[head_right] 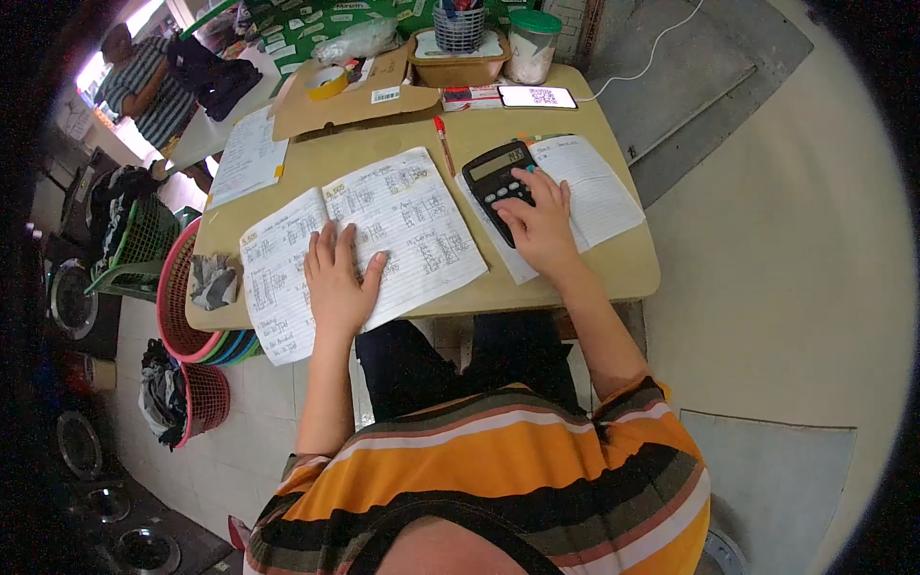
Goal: Use a calculator and a notebook to calculate and record laundry weights and costs.
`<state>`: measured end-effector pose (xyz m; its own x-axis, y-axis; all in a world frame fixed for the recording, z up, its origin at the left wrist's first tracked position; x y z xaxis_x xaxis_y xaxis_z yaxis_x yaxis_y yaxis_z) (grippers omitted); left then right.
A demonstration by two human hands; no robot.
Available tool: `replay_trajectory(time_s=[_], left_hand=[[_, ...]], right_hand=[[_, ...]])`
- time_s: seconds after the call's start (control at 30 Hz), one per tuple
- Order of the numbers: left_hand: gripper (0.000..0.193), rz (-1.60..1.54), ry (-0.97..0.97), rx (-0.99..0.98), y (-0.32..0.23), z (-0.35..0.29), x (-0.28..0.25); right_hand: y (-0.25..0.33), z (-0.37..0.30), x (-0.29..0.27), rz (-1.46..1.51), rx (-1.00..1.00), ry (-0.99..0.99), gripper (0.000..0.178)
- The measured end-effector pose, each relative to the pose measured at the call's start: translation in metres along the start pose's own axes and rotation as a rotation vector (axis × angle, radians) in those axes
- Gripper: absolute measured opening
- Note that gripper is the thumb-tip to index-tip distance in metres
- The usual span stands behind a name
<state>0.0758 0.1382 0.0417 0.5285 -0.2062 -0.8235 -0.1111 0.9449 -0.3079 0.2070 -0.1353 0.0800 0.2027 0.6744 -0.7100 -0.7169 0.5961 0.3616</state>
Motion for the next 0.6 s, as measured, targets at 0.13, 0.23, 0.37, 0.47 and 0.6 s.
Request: replay_trajectory(time_s=[0.13,0.23,0.37,0.47,0.6], left_hand=[[0.069,-0.008,-0.014,-0.008,0.0,0.0,-0.002],[0.068,-0.009,-0.005,0.002,-0.002,0.001,-0.001],[0.068,0.01,0.014,-0.014,-0.001,0.004,0.0],[0.064,0.022,0.013,-0.019,-0.001,0.003,-0.003],[0.061,0.02,0.009,-0.024,0.0,0.002,-0.005]], right_hand=[[0.007,0.0,-0.023,-0.015,-0.013,-0.06,0.008],[0.001,-0.022,-0.025,0.046,-0.024,-0.052,0.012],[-0.017,-0.02,-0.031,0.148,0.019,-0.019,0.018],[-0.031,-0.008,-0.049,0.29,0.153,-0.136,0.019],[-0.039,-0.016,-0.054,0.098,0.124,-0.322,0.018]])
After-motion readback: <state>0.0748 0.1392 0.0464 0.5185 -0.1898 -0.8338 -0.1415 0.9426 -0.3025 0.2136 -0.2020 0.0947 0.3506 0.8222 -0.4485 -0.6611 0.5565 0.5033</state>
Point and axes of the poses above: each hand's wrist, its own z-axis towards the middle knuckle, its own x-axis out of the palm, y = z × x, the point moved 10 cm from there along z, towards the middle knuckle, and after that the axes turned 3 degrees about x, right-handed, at the moved point
